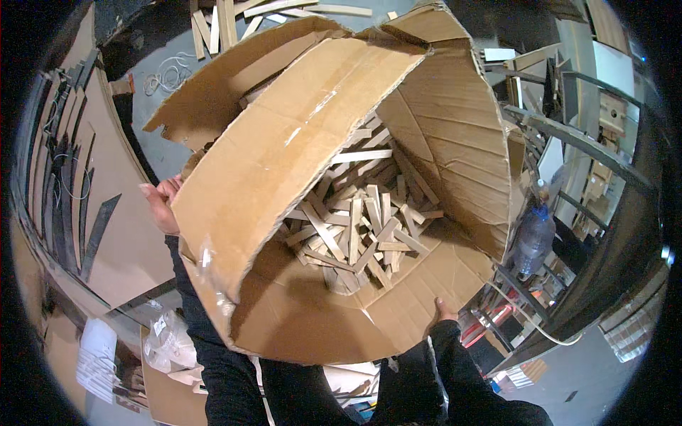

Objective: Gathering and assembling wooden slats into a grid-like component for furniture and cleaning the finished assembly with a cloth.

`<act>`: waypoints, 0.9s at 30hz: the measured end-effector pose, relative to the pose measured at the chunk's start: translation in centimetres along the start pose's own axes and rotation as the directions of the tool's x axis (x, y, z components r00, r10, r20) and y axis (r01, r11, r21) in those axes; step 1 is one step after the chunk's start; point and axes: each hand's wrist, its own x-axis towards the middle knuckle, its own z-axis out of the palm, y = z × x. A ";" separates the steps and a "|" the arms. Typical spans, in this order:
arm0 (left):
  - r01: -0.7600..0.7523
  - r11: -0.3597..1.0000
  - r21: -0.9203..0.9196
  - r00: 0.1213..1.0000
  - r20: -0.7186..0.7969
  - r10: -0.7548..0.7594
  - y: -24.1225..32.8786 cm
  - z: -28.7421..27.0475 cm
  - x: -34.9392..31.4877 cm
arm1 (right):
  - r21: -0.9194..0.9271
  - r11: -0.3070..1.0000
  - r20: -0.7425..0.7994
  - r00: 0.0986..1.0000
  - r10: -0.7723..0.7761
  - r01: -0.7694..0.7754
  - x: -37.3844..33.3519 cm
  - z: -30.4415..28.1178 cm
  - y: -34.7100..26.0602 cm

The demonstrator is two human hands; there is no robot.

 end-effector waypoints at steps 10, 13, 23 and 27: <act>-0.131 0.991 0.036 0.991 -0.035 0.133 8.0 3.1 -4.1 | -0.047 0.882 0.445 0.801 -0.401 0.468 3.9 -1.5 -3.2; -0.179 0.983 -0.032 0.976 0.117 0.182 11.0 7.3 -6.2 | -0.526 0.536 0.607 0.733 -0.307 0.660 5.1 -2.5 -8.9; 0.350 0.766 -0.540 0.925 0.330 -0.189 5.3 -1.3 3.7 | -0.635 0.246 0.657 0.680 -0.326 0.732 2.3 -5.5 -12.1; 0.262 0.803 -0.535 0.880 0.473 0.028 14.3 12.0 23.5 | -0.320 0.455 0.830 0.477 -0.288 0.831 -3.2 -7.4 -17.9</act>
